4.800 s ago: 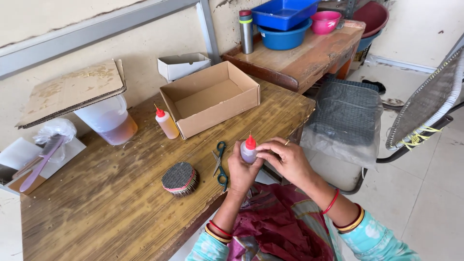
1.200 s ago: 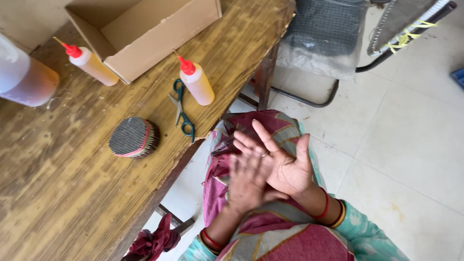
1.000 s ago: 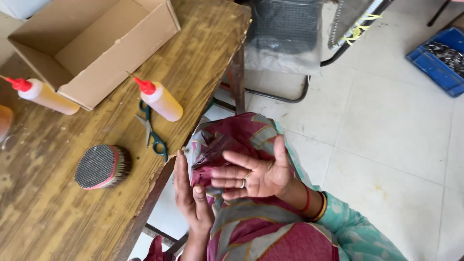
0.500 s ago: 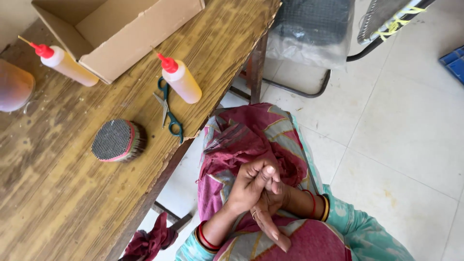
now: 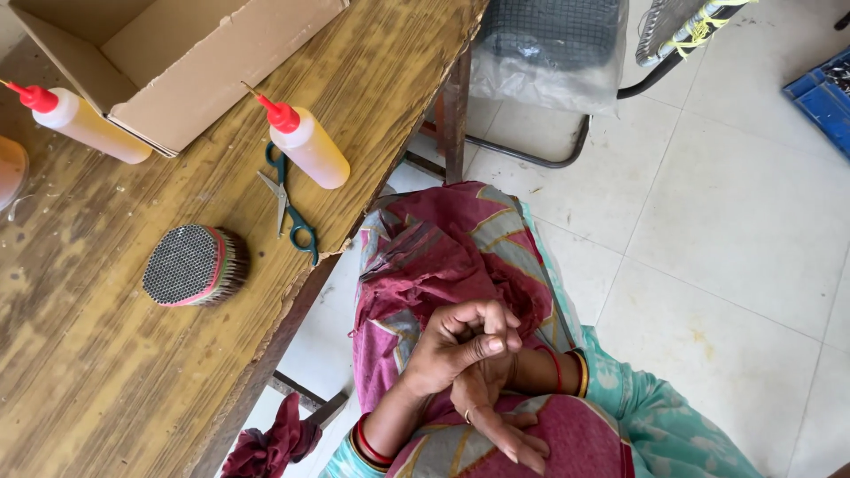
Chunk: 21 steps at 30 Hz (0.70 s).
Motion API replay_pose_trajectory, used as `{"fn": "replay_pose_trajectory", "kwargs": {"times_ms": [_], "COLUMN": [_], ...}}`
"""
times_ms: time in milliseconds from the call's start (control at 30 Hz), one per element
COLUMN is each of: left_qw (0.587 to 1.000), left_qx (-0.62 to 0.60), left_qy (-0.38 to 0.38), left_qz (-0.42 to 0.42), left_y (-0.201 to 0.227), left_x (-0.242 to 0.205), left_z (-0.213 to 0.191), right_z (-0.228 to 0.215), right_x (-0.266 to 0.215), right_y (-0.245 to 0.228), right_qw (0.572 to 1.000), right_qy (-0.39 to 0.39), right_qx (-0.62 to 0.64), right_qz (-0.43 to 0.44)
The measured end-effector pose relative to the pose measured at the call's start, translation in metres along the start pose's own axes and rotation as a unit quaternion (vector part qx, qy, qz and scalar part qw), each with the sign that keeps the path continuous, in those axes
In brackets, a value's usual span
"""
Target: The person sits on the floor and handles a small squeeze bottle, scissors, and a round metal mesh strainer. They open the bottle, then squeeze liquid from the bottle onto the mesh surface of the strainer resting on a cloth on their lap, continuing to apply liquid over the mesh for most of the episode.
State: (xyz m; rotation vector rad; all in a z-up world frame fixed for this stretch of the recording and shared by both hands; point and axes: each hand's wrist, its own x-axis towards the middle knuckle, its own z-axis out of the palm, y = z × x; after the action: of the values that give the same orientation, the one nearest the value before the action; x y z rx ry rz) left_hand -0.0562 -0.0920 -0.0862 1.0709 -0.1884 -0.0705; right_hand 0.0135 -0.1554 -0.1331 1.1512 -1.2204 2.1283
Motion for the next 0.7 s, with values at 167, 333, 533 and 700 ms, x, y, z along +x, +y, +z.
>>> {"fn": "replay_pose_trajectory", "kwargs": {"times_ms": [167,333,533,700], "left_qw": [0.998,0.985,0.915,0.820], "left_qx": [-0.046,0.065,0.324,0.497], "left_qy": [0.038,0.157,0.171,0.111], "left_qz": [0.014,0.037,0.171,0.261], "left_y": [-0.027,0.017,0.020,0.037], "left_x": [-0.003,0.004,-0.013,-0.011], "left_z": [-0.010,0.009,-0.004,-0.006], "right_z": [0.002,0.018,0.018,0.018], "right_x": [-0.002,0.012,0.013,0.015], "right_y": [0.011,0.004,0.006,0.005], "right_qw": [0.999,0.996,0.993,0.994], "right_qy": [0.024,0.058,0.036,0.043], "right_qx": [0.023,0.014,-0.021,-0.011], "right_qz": [-0.017,-0.072,-0.110,-0.104]}}
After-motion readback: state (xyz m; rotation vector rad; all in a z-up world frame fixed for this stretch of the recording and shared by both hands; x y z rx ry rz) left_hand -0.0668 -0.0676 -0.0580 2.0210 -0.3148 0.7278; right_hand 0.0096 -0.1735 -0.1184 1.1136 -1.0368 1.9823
